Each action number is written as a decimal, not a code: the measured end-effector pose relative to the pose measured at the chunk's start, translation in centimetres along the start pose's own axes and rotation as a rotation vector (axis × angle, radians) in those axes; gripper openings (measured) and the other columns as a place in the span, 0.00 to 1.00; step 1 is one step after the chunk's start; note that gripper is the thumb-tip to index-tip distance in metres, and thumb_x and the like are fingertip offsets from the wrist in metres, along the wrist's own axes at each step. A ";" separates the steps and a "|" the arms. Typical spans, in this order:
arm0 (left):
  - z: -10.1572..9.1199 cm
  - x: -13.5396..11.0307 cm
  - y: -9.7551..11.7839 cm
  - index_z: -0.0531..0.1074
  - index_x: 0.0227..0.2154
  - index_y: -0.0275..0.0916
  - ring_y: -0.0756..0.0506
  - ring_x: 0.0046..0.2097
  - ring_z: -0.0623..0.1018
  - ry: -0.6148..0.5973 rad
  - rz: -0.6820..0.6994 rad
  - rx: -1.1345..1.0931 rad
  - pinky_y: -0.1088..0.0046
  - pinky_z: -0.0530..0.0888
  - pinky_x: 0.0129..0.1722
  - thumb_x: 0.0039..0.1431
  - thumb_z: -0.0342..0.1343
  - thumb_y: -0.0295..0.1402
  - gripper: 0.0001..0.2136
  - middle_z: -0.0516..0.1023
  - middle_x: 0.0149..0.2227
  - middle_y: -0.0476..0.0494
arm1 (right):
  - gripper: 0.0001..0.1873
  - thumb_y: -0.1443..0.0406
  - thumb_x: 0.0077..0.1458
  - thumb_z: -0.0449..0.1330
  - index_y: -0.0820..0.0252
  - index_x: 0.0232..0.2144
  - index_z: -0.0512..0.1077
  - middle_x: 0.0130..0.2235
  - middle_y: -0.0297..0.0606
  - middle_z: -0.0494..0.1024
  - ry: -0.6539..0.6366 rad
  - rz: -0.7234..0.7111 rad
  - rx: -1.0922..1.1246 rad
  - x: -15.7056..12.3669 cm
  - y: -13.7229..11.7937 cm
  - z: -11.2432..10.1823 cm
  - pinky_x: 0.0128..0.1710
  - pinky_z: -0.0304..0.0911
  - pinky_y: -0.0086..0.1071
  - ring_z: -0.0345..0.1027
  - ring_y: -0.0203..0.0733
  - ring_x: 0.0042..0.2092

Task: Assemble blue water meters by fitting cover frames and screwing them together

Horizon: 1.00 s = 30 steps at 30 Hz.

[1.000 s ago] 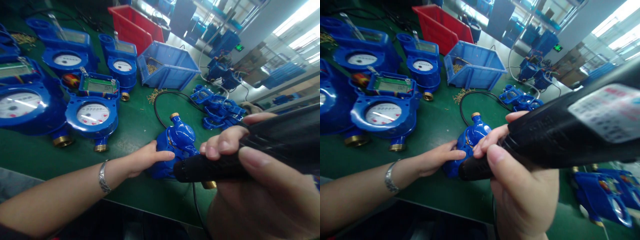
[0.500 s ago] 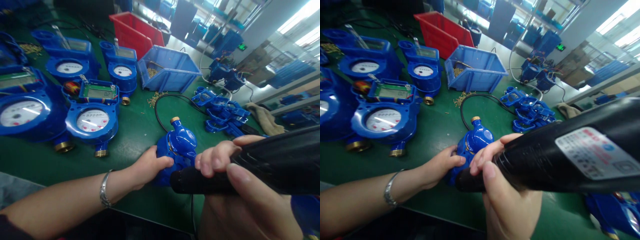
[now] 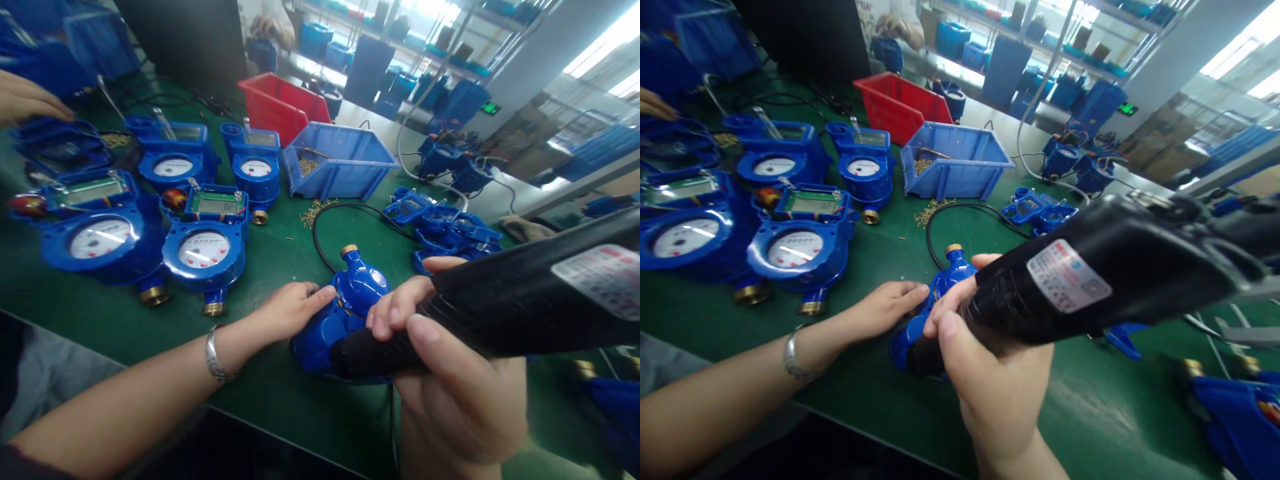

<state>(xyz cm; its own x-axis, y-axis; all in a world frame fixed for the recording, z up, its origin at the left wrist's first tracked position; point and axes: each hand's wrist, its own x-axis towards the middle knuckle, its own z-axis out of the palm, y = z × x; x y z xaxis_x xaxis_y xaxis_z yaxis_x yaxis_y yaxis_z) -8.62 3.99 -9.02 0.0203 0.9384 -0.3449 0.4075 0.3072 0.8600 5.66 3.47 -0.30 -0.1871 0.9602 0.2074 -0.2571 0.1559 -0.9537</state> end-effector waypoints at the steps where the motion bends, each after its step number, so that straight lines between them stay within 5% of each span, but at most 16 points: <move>1: -0.4 0.5 0.1 0.75 0.34 0.35 0.33 0.47 0.74 0.086 0.008 0.073 0.60 0.68 0.46 0.57 0.48 0.46 0.19 0.77 0.39 0.34 | 0.17 0.69 0.48 0.60 0.55 0.41 0.64 0.25 0.28 0.71 -0.005 0.005 0.007 0.0 0.0 -0.1 0.30 0.64 0.35 0.66 0.36 0.26; 7: -1.3 4.9 0.6 0.70 0.44 0.24 0.31 0.59 0.61 0.420 -0.006 0.486 0.52 0.58 0.55 0.61 0.37 0.23 0.17 0.67 0.51 0.19 | 0.16 0.71 0.47 0.60 0.55 0.40 0.66 0.25 0.28 0.73 -0.043 -0.003 0.014 0.3 -0.2 -0.3 0.32 0.63 0.36 0.66 0.37 0.27; 13: -1.4 8.5 0.6 0.70 0.43 0.33 0.40 0.50 0.72 0.419 -0.163 0.689 0.54 0.69 0.49 0.60 0.52 0.35 0.12 0.72 0.48 0.38 | 0.15 0.71 0.48 0.60 0.52 0.40 0.68 0.26 0.27 0.74 -0.084 -0.004 0.026 0.3 -0.2 -0.7 0.33 0.62 0.36 0.67 0.37 0.28; 16: -1.5 9.1 0.8 0.69 0.44 0.34 0.42 0.46 0.74 0.364 -0.185 0.724 0.57 0.72 0.46 0.60 0.54 0.36 0.13 0.73 0.46 0.40 | 0.16 0.72 0.48 0.60 0.52 0.40 0.69 0.26 0.27 0.74 -0.090 0.008 0.043 0.3 -0.2 -0.7 0.33 0.63 0.35 0.68 0.36 0.28; 21: -2.2 7.9 1.5 0.72 0.39 0.32 0.42 0.46 0.75 0.277 -0.115 0.668 0.57 0.71 0.46 0.58 0.55 0.32 0.09 0.75 0.43 0.39 | 0.16 0.73 0.48 0.60 0.53 0.40 0.68 0.26 0.28 0.74 -0.119 0.038 0.105 0.3 -0.4 -0.8 0.30 0.64 0.32 0.68 0.35 0.28; 25: -2.8 4.9 1.8 0.75 0.31 0.33 0.43 0.38 0.78 0.168 0.014 0.472 0.68 0.72 0.39 0.48 0.57 0.23 0.06 0.79 0.32 0.41 | 0.17 0.72 0.48 0.61 0.54 0.41 0.67 0.27 0.29 0.74 -0.143 0.038 0.131 0.4 -0.3 -1.0 0.31 0.64 0.32 0.68 0.34 0.28; 30: -2.7 0.5 2.1 0.76 0.27 0.35 0.50 0.25 0.75 -0.100 0.093 0.077 0.76 0.71 0.26 0.49 0.56 0.31 0.06 0.76 0.21 0.50 | 0.16 0.70 0.48 0.61 0.56 0.41 0.66 0.27 0.29 0.74 -0.135 0.031 0.102 0.3 -0.3 -0.9 0.33 0.64 0.34 0.68 0.36 0.29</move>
<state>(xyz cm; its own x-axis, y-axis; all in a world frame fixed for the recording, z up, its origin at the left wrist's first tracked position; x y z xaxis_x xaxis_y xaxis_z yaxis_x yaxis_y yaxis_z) -10.18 5.52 -6.33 0.1504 0.9408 -0.3039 0.4685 0.2028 0.8599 6.53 3.91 -0.13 -0.3203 0.9234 0.2117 -0.3428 0.0953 -0.9345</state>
